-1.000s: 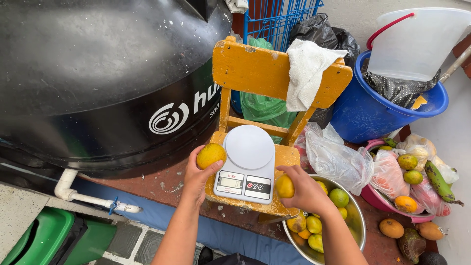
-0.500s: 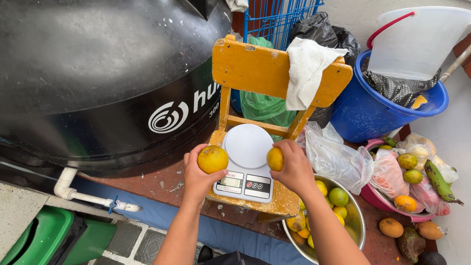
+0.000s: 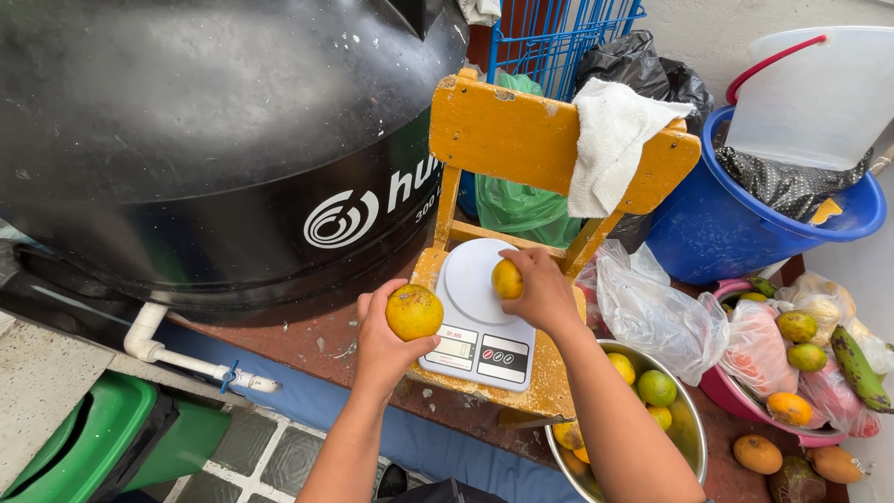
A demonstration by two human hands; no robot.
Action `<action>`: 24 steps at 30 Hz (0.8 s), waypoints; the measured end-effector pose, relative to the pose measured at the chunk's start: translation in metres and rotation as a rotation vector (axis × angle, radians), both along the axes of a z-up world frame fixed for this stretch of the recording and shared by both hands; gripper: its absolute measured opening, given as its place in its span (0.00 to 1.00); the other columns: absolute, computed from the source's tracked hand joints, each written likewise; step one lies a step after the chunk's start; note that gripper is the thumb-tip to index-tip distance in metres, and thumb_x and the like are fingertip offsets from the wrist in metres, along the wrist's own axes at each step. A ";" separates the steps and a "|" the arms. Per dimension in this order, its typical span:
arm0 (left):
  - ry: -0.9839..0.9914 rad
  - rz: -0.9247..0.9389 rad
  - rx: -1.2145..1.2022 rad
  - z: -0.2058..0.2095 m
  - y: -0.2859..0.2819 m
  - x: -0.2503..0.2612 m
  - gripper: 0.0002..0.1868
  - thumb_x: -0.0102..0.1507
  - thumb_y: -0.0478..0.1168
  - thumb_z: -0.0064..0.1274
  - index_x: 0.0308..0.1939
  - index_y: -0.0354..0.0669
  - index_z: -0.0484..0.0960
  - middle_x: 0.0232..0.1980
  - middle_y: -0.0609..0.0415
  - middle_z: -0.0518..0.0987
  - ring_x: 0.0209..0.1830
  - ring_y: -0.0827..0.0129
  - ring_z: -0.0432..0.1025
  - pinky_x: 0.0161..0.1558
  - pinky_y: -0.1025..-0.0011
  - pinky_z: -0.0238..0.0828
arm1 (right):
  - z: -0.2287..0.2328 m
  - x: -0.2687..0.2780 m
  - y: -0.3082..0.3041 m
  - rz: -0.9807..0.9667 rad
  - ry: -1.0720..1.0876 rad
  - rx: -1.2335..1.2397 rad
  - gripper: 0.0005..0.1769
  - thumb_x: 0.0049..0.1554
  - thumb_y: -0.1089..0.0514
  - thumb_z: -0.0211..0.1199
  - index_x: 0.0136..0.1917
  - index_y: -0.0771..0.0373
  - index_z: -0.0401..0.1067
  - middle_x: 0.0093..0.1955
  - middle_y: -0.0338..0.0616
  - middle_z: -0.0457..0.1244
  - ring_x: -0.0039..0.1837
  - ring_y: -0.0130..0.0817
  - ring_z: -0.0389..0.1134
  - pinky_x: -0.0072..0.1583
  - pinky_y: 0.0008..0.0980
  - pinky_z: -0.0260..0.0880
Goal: Cleaning and weighing various fruits such as oranges and avocados using a digital scale.
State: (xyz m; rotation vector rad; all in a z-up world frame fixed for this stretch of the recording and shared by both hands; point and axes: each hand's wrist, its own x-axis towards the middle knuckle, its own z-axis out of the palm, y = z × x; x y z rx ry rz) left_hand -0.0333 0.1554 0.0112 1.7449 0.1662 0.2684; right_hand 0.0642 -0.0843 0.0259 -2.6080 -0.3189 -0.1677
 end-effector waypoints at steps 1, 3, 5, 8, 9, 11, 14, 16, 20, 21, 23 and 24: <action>-0.003 0.003 0.000 0.001 0.001 0.000 0.45 0.40 0.31 0.71 0.62 0.49 0.73 0.55 0.55 0.65 0.58 0.63 0.70 0.59 0.65 0.75 | 0.000 0.000 0.001 0.003 -0.003 0.000 0.42 0.36 0.60 0.76 0.65 0.48 0.71 0.64 0.44 0.60 0.67 0.48 0.63 0.66 0.44 0.67; 0.012 0.002 0.017 0.003 0.002 -0.002 0.46 0.40 0.30 0.71 0.62 0.49 0.73 0.55 0.55 0.65 0.58 0.63 0.70 0.59 0.66 0.74 | 0.001 -0.001 0.004 0.016 0.101 -0.060 0.48 0.36 0.61 0.76 0.70 0.43 0.66 0.69 0.44 0.57 0.70 0.48 0.61 0.66 0.44 0.65; 0.013 0.004 0.011 0.005 0.003 -0.001 0.46 0.40 0.30 0.71 0.62 0.50 0.72 0.55 0.55 0.65 0.58 0.63 0.70 0.59 0.66 0.74 | -0.002 0.002 0.002 0.031 0.108 -0.032 0.52 0.35 0.61 0.77 0.72 0.44 0.64 0.70 0.44 0.56 0.71 0.48 0.59 0.68 0.43 0.64; 0.017 0.005 0.004 0.006 0.004 -0.002 0.46 0.40 0.30 0.71 0.62 0.50 0.73 0.55 0.55 0.65 0.58 0.63 0.71 0.59 0.65 0.75 | -0.004 0.003 -0.001 0.062 0.107 -0.005 0.56 0.34 0.60 0.79 0.74 0.44 0.61 0.73 0.45 0.55 0.74 0.49 0.57 0.71 0.42 0.61; 0.016 0.005 0.003 0.007 0.004 -0.002 0.46 0.40 0.30 0.71 0.62 0.50 0.73 0.55 0.55 0.65 0.59 0.63 0.70 0.59 0.65 0.74 | -0.003 0.004 -0.001 0.080 0.097 -0.005 0.57 0.34 0.59 0.80 0.74 0.45 0.60 0.74 0.46 0.53 0.74 0.49 0.56 0.72 0.42 0.59; 0.012 0.003 -0.002 0.008 0.004 -0.002 0.46 0.39 0.30 0.71 0.62 0.50 0.73 0.55 0.55 0.65 0.59 0.63 0.70 0.60 0.65 0.74 | -0.003 0.005 0.000 0.076 0.111 -0.007 0.58 0.34 0.59 0.80 0.75 0.44 0.59 0.75 0.46 0.52 0.75 0.49 0.55 0.72 0.42 0.58; 0.004 -0.001 0.000 0.009 0.004 -0.003 0.46 0.39 0.30 0.71 0.62 0.50 0.73 0.55 0.55 0.65 0.59 0.62 0.69 0.60 0.65 0.73 | -0.005 0.008 0.000 0.074 0.119 0.000 0.60 0.34 0.59 0.80 0.76 0.45 0.57 0.77 0.47 0.50 0.77 0.50 0.53 0.73 0.42 0.57; -0.001 -0.002 0.005 0.010 0.004 -0.003 0.46 0.39 0.30 0.71 0.62 0.50 0.73 0.55 0.55 0.65 0.59 0.62 0.69 0.60 0.65 0.73 | -0.005 0.009 0.001 0.077 0.112 0.008 0.61 0.34 0.59 0.81 0.77 0.45 0.56 0.78 0.47 0.50 0.78 0.50 0.52 0.74 0.42 0.56; -0.010 0.002 0.009 0.009 0.005 -0.002 0.46 0.39 0.29 0.71 0.61 0.49 0.73 0.54 0.55 0.65 0.58 0.62 0.69 0.60 0.65 0.72 | -0.004 0.010 0.004 0.067 0.140 0.008 0.59 0.35 0.59 0.80 0.77 0.44 0.56 0.78 0.45 0.50 0.78 0.49 0.52 0.74 0.41 0.57; -0.017 0.007 0.022 0.009 0.005 -0.003 0.46 0.38 0.29 0.71 0.61 0.49 0.74 0.54 0.54 0.65 0.58 0.62 0.69 0.60 0.65 0.72 | -0.005 0.011 0.004 0.064 0.149 -0.002 0.59 0.35 0.59 0.80 0.77 0.44 0.56 0.78 0.45 0.50 0.78 0.48 0.53 0.74 0.41 0.57; -0.020 0.003 0.009 0.007 0.006 -0.003 0.46 0.38 0.29 0.71 0.61 0.49 0.73 0.54 0.55 0.65 0.58 0.62 0.69 0.60 0.65 0.73 | -0.007 0.010 0.000 0.085 0.102 0.016 0.59 0.35 0.59 0.80 0.76 0.45 0.57 0.78 0.47 0.50 0.78 0.49 0.52 0.74 0.42 0.57; -0.023 -0.002 -0.005 0.007 0.007 -0.003 0.46 0.38 0.29 0.71 0.62 0.50 0.73 0.54 0.55 0.65 0.58 0.62 0.70 0.60 0.65 0.73 | -0.008 0.011 -0.002 0.105 0.056 0.033 0.59 0.35 0.59 0.80 0.76 0.47 0.57 0.77 0.48 0.50 0.78 0.50 0.52 0.74 0.42 0.56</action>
